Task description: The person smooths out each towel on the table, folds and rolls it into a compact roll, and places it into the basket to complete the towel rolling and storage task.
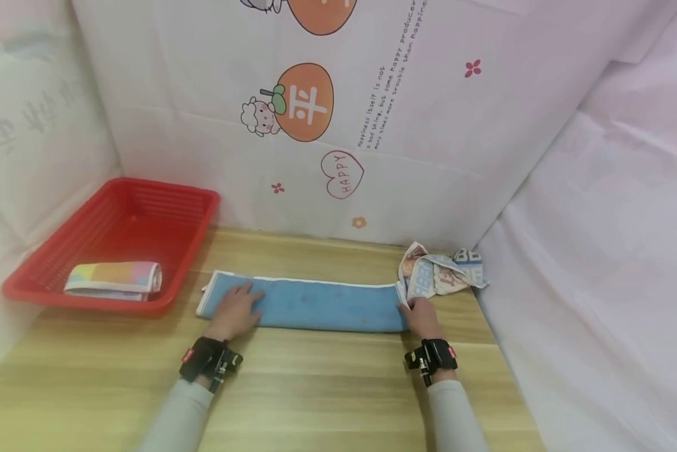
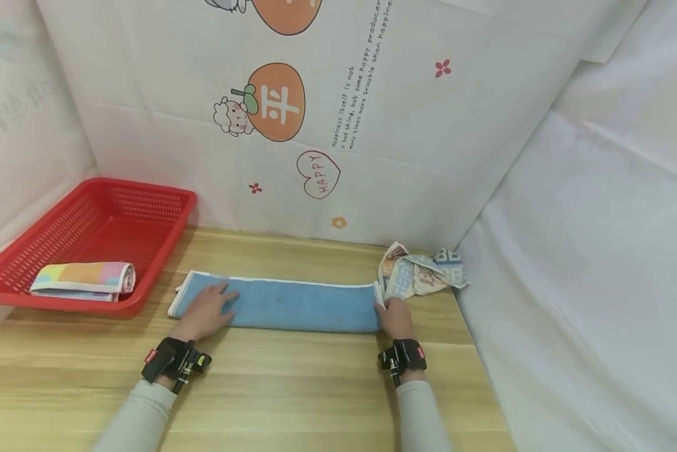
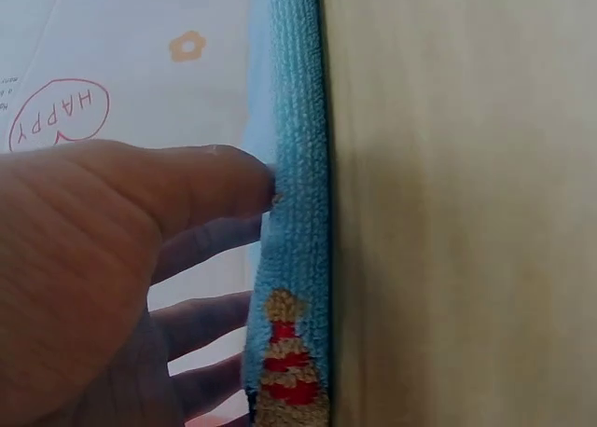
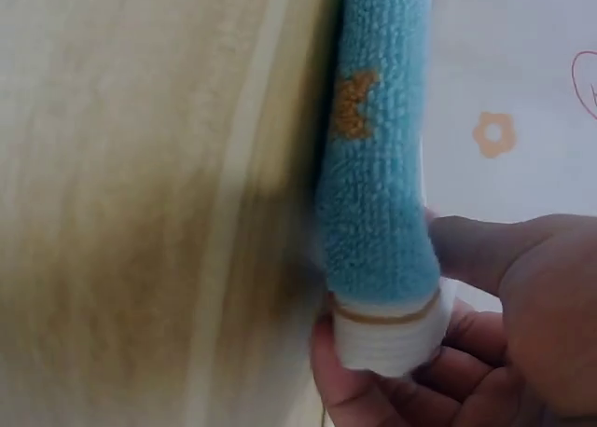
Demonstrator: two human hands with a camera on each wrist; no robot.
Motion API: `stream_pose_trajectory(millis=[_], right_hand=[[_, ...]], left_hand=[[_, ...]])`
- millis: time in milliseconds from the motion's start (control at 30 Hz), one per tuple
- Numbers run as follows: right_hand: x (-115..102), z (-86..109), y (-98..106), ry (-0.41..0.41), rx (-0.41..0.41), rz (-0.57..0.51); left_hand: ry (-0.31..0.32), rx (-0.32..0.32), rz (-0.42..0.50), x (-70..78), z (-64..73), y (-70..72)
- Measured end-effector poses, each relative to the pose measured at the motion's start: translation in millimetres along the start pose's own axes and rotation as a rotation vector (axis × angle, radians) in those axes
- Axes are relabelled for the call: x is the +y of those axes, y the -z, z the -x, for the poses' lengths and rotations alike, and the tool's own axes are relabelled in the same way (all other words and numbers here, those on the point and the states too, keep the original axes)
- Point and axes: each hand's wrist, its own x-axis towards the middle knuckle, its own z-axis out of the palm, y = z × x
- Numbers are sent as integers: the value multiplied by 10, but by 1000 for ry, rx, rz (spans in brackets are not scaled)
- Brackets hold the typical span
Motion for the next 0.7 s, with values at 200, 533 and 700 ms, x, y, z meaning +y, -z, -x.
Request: stream_pose_trajectory(millis=[200, 533, 700], right_hand=[[-104, 66, 159, -46, -36, -19], [-116, 115, 474, 9, 72, -59], [-182, 131, 621, -29, 101, -104]], left_hand=[[-9, 1, 24, -38, 11, -37], [-33, 6, 117, 20, -100, -162], [-63, 23, 167, 136, -131, -272]])
